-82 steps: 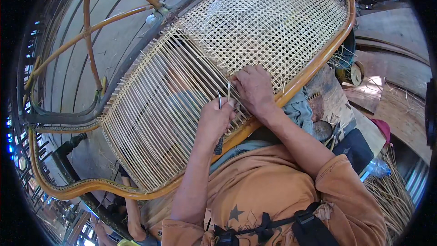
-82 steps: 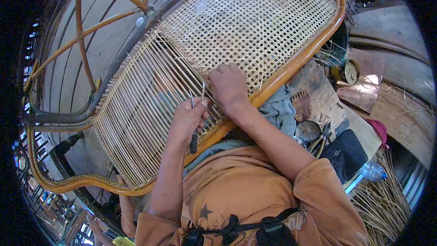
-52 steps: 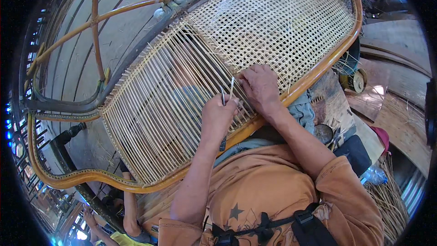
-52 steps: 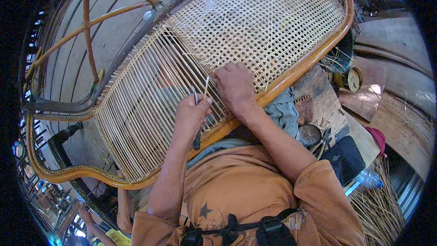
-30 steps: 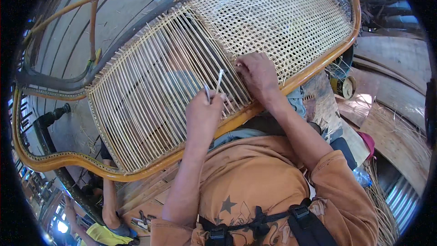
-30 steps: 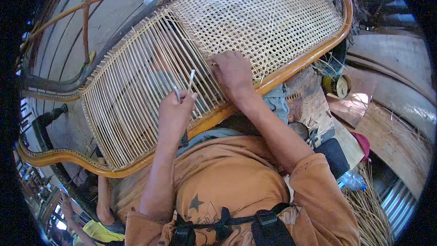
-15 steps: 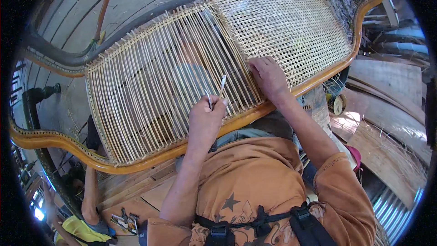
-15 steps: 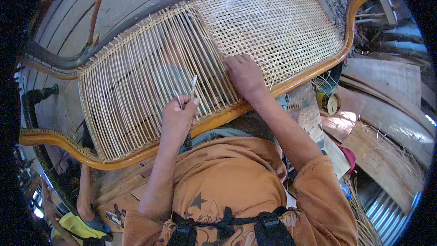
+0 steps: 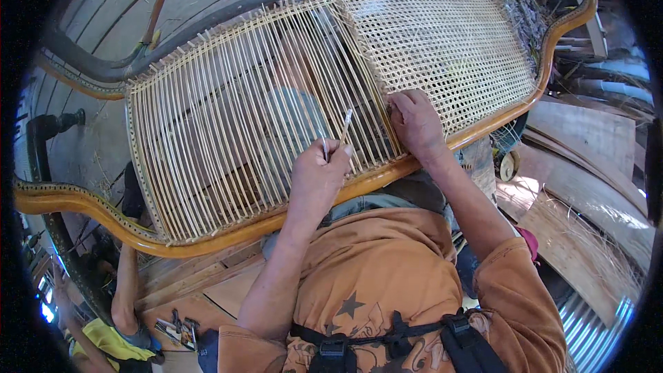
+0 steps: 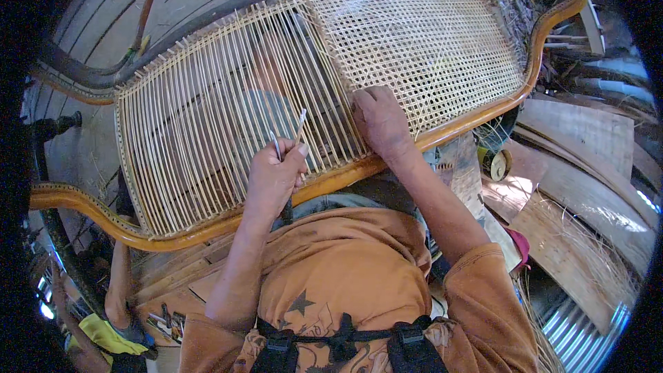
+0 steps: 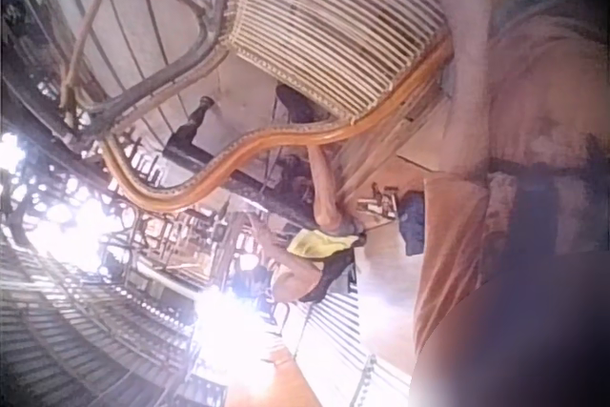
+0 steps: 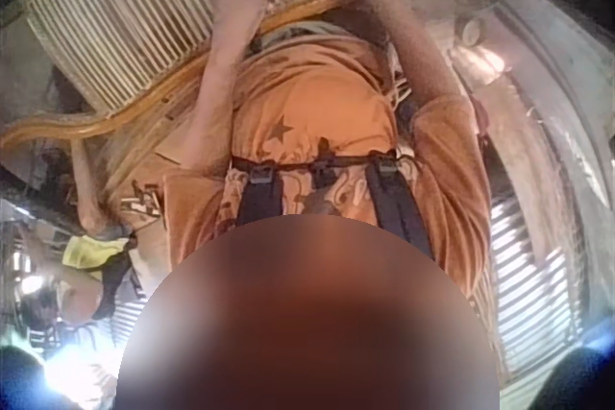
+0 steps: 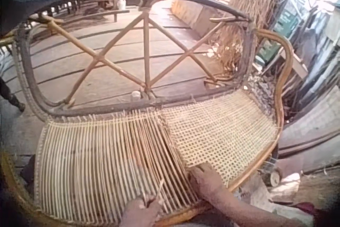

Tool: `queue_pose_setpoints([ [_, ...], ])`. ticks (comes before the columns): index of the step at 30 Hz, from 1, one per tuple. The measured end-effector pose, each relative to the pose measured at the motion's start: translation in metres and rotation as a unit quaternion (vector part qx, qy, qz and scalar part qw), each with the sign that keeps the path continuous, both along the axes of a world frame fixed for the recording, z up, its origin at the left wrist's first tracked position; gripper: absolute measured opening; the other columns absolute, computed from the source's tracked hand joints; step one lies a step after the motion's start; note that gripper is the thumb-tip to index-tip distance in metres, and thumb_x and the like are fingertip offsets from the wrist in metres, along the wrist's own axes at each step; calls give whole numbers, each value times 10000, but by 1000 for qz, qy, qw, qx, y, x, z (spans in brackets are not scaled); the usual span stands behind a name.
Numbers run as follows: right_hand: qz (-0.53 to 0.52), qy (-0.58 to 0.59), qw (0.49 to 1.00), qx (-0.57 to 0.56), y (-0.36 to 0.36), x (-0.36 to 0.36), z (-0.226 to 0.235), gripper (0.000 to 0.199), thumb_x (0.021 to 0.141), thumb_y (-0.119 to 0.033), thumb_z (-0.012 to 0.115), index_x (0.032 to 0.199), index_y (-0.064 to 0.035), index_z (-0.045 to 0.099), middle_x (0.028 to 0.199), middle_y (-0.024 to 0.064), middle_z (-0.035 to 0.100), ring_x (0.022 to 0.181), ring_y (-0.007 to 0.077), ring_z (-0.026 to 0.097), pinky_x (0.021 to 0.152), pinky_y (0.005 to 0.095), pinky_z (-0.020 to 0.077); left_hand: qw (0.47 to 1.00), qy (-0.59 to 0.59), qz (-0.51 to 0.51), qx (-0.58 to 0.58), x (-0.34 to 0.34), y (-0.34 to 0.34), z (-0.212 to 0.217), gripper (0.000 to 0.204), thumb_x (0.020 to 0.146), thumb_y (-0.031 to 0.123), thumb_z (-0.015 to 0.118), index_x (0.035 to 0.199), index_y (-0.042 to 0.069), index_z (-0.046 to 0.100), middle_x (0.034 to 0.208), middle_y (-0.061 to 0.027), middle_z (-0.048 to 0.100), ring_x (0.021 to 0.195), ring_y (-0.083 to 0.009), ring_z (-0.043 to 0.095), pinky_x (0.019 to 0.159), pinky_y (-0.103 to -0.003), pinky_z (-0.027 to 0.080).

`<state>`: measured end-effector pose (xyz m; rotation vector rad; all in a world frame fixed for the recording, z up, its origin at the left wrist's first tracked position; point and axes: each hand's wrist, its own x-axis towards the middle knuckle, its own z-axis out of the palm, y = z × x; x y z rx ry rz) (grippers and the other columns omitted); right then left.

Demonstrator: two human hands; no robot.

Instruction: Repairing a woven bamboo or rattan chair by weaving new strips into the frame and securing them.

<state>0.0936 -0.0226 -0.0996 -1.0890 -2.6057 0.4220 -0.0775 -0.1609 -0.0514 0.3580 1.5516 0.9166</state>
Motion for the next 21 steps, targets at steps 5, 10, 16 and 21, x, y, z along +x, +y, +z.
queue_pose_setpoints([
  [5, 10, -53, 997, -62, 2, 0, 8, 200, 748, -41, 557, 947, -49, 579, 898, 139, 562, 882, 326, 544, 756, 410, 485, 1000, -20, 13, -11, 0, 1, 2, 198, 892, 221, 583, 826, 40, 539, 624, 0, 512, 478, -60, 452, 415, -210, 352],
  [10, 8, -118, 991, -56, 6, -7, 12, 135, 733, -10, 564, 863, -46, 569, 800, 136, 532, 813, 324, 554, 734, 400, 476, 999, -20, 16, -19, 0, 3, 6, 198, 893, 220, 585, 812, 47, 534, 624, 1, 511, 475, -58, 448, 411, -210, 355],
  [16, 57, -85, 975, -196, 47, -7, 16, 79, 786, -53, 589, 858, -42, 619, 844, 131, 588, 784, 296, 594, 737, 358, 485, 998, -47, 43, -14, -1, 4, 9, 196, 893, 213, 583, 865, 20, 577, 618, -1, 514, 478, -58, 450, 443, -212, 375],
  [21, -3, -43, 938, -345, 59, -1, 24, 119, 807, -82, 612, 910, -39, 653, 870, 96, 632, 827, 229, 607, 765, 319, 478, 994, -88, 69, -4, -3, 1, 2, 188, 889, 216, 596, 837, 47, 534, 626, -4, 524, 445, -66, 445, 389, -217, 367],
])
